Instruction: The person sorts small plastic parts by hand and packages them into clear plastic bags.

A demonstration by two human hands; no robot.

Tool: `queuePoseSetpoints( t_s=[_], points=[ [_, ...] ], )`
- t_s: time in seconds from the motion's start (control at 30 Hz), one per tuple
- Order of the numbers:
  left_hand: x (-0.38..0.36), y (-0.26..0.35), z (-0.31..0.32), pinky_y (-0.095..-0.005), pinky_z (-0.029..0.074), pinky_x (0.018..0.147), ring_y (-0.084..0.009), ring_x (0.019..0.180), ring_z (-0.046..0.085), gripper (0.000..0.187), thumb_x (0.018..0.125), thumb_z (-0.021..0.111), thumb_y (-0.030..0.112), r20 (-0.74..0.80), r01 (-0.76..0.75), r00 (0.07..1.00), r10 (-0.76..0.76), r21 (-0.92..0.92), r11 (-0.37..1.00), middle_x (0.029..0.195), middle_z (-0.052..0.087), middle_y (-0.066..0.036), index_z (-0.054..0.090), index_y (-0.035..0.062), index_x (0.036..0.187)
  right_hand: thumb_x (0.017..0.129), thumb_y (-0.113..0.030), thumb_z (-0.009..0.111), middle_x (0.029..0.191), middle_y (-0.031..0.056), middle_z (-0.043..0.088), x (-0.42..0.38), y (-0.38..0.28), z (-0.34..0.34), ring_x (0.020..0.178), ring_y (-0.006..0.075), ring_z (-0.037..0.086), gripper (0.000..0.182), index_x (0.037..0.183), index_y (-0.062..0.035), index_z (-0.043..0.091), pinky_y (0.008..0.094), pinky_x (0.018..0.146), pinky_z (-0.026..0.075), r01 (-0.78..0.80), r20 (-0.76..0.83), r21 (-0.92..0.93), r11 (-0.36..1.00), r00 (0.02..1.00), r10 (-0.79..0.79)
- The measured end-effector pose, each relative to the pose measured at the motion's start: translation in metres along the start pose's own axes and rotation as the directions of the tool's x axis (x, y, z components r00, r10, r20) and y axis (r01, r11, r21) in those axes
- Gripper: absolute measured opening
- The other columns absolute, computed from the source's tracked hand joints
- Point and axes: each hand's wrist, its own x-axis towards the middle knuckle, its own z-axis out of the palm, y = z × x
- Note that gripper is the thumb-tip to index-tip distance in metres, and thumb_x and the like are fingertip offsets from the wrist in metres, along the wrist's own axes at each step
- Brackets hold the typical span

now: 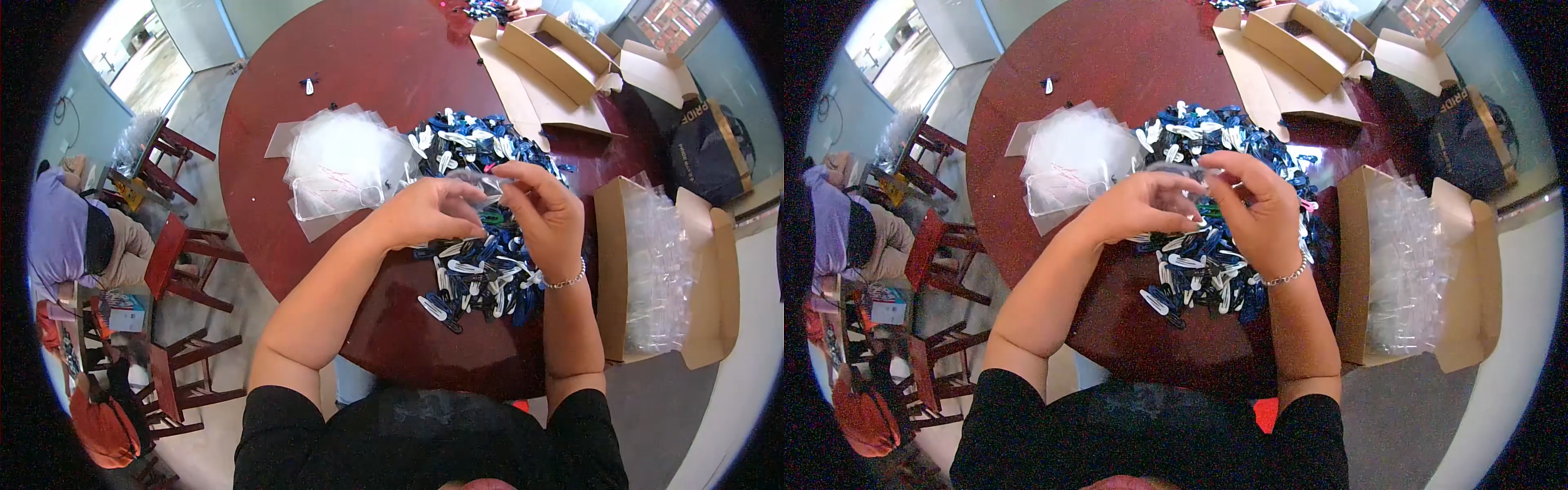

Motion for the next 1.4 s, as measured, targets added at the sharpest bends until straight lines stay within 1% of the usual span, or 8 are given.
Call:
queuePoseSetpoints(
  t_s=[0.23,0.33,0.63,0.7,0.87,1.17,1.33,1.4],
  points=[
    [-0.008,0.018,-0.018,-0.0244,0.049,0.073,-0.0152,0.097,0.066,0.046,0.085,0.072,0.022,-0.300,0.059,0.952,-0.066,-0.031,0.998,0.105,0.070,-0.010,0.058,0.0010,0.125,0.090,0.000,0.063,0.093,0.0035,0.070,0.009,0.026,-0.007,0.077,0.0063,0.061,0.016,0.105,0.0005,0.068,0.0198,0.069,0.048,-0.061,-0.120,-0.118,0.991,0.992,0.046],
    [-0.007,0.011,-0.028,-0.0245,0.048,0.072,-0.0131,0.091,0.065,0.046,0.084,0.074,0.025,-0.468,-0.086,0.883,0.020,-0.120,0.989,0.102,0.070,-0.009,0.060,-0.0017,0.119,0.087,-0.002,0.066,0.088,0.0063,0.069,0.006,0.037,-0.001,0.075,0.0102,0.063,0.018,0.104,-0.0010,0.067,0.0239,0.067,0.050,-0.047,0.051,-0.290,0.956,0.997,0.064],
    [-0.007,0.010,-0.029,-0.0263,0.049,0.076,-0.0148,0.096,0.065,0.036,0.091,0.067,0.021,-0.486,-0.071,0.874,-0.020,-0.167,0.983,0.106,0.069,-0.010,0.059,0.0025,0.120,0.080,-0.004,0.069,0.094,0.0136,0.067,0.011,0.039,0.010,0.085,0.0291,0.065,0.021,0.101,-0.0012,0.066,0.0357,0.073,0.052,0.132,0.292,-0.504,0.853,0.956,0.025],
    [-0.008,0.012,-0.030,-0.0261,0.048,0.076,-0.0145,0.096,0.064,0.036,0.090,0.068,0.023,-0.479,-0.072,0.877,-0.015,-0.163,0.984,0.107,0.069,-0.009,0.060,0.0029,0.119,0.080,-0.005,0.069,0.095,0.0129,0.068,0.017,0.039,0.016,0.090,0.0308,0.064,0.020,0.100,-0.0033,0.067,0.0380,0.078,0.052,0.312,0.373,-0.509,0.802,0.920,-0.122],
    [-0.009,0.015,-0.035,-0.0270,0.048,0.075,-0.0128,0.094,0.065,0.035,0.089,0.069,0.029,-0.474,-0.073,0.875,-0.105,-0.343,0.937,0.102,0.070,-0.006,0.062,0.0053,0.114,0.078,-0.004,0.063,0.105,0.0104,0.067,0.034,0.047,0.038,0.100,0.0309,0.061,0.030,0.107,-0.0052,0.065,0.0398,0.090,0.049,0.386,0.620,-0.560,0.733,0.782,0.062],
    [-0.011,0.014,-0.043,-0.0229,0.049,0.071,-0.0108,0.093,0.065,0.032,0.092,0.065,0.032,-0.428,-0.086,0.895,-0.130,-0.450,0.889,0.104,0.070,-0.005,0.061,0.0091,0.114,0.081,-0.007,0.061,0.093,0.0131,0.065,0.030,0.054,0.044,0.094,0.0327,0.061,0.014,0.093,-0.0029,0.066,0.0422,0.082,0.051,0.385,0.551,-0.604,0.698,0.834,0.017],
    [-0.009,0.013,-0.038,-0.0247,0.049,0.073,-0.0114,0.092,0.065,0.033,0.091,0.066,0.030,-0.467,-0.023,0.874,-0.134,-0.316,0.948,0.103,0.070,-0.006,0.062,0.0062,0.114,0.083,-0.009,0.064,0.079,0.0141,0.064,0.029,0.051,0.031,0.071,0.0310,0.062,0.010,0.088,0.0003,0.064,0.0368,0.066,0.049,0.117,0.368,-0.522,0.845,0.924,0.100],
    [-0.006,0.008,-0.038,-0.0254,0.049,0.074,-0.0122,0.091,0.065,0.034,0.091,0.066,0.030,-0.465,-0.006,0.876,-0.126,-0.273,0.962,0.103,0.070,-0.006,0.062,0.0050,0.114,0.085,-0.008,0.066,0.074,0.0115,0.064,0.025,0.047,0.025,0.062,0.0223,0.058,0.010,0.088,0.0010,0.064,0.0321,0.061,0.047,0.004,0.299,-0.416,0.910,0.945,0.132]
  ],
)
